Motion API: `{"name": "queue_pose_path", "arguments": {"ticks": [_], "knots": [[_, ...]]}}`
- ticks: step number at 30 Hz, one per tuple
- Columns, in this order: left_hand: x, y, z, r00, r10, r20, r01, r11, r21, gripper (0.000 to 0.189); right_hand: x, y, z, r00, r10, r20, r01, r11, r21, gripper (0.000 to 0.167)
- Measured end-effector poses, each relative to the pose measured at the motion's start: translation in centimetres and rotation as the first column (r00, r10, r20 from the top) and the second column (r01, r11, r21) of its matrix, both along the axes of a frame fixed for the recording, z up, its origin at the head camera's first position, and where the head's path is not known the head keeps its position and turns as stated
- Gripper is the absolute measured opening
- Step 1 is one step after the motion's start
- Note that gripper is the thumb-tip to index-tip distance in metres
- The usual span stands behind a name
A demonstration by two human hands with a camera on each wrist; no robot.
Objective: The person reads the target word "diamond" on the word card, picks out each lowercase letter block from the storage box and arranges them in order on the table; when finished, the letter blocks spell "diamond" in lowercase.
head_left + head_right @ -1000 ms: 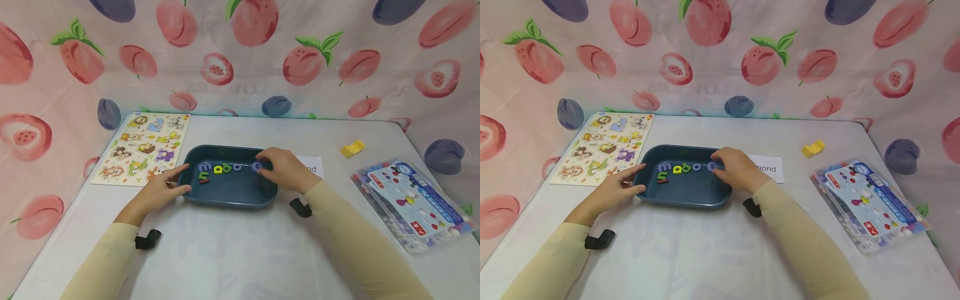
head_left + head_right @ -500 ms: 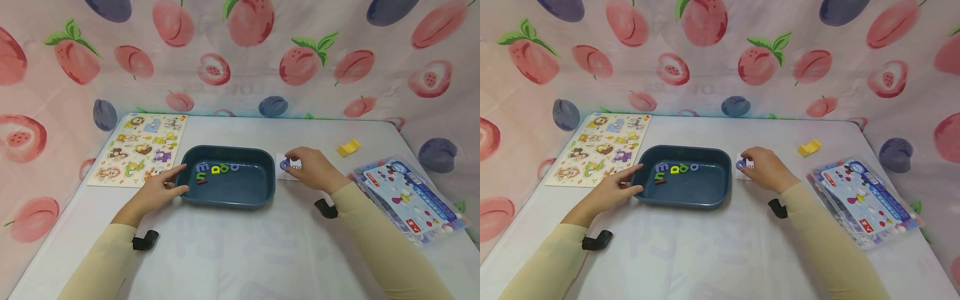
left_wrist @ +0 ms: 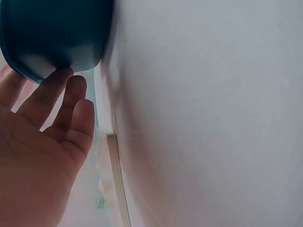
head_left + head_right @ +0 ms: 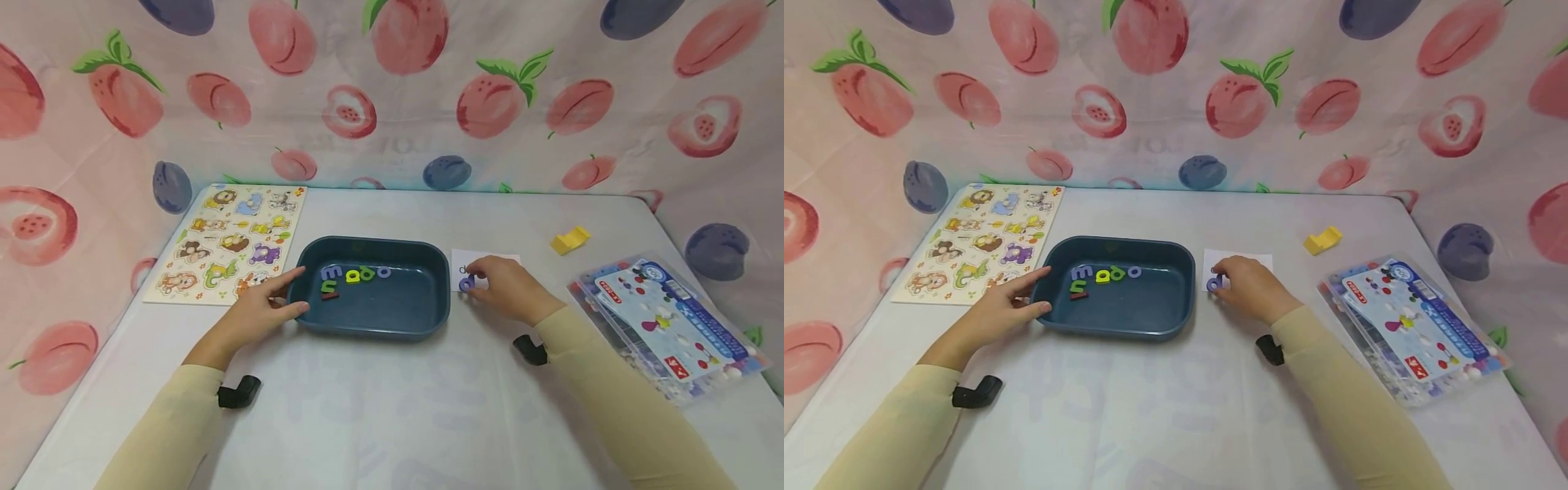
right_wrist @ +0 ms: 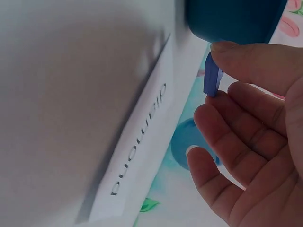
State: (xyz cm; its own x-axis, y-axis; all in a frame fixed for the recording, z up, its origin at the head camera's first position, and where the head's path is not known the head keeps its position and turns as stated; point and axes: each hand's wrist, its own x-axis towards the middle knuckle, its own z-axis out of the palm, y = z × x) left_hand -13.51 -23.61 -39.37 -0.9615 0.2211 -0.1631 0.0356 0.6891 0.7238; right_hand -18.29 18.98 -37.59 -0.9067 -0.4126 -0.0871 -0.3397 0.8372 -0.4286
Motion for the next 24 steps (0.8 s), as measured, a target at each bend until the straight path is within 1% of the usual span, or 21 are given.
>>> {"name": "queue_pose_path", "arguments": {"ticks": [5,13,19,24], "knots": [[0.0,0.0,-0.2,1.0,-0.001,-0.002,0.001,1.0,0.01,0.074,0.0,-0.3,-0.5,0.999,-0.008,0.031,0.008,1.0,0.001,0.039],[0.0,0.0,-0.2,1.0,-0.005,-0.001,0.005,1.0,0.012,0.074,0.0,-0.7,-1.2,1.0,0.011,0.024,-0.012,1.0,0.017,0.033],[-0.1,0.0,-0.1,1.0,0.001,0.006,-0.001,1.0,-0.012,0.074,0.0,-0.9,-1.4,0.999,0.003,0.042,-0.004,0.999,0.033,0.034],[0.0,0.0,-0.1,1.0,0.001,0.014,-0.001,1.0,-0.009,0.074,-0.1,-1.1,-1.4,0.998,-0.008,0.056,0.006,0.999,0.035,0.034]]}}
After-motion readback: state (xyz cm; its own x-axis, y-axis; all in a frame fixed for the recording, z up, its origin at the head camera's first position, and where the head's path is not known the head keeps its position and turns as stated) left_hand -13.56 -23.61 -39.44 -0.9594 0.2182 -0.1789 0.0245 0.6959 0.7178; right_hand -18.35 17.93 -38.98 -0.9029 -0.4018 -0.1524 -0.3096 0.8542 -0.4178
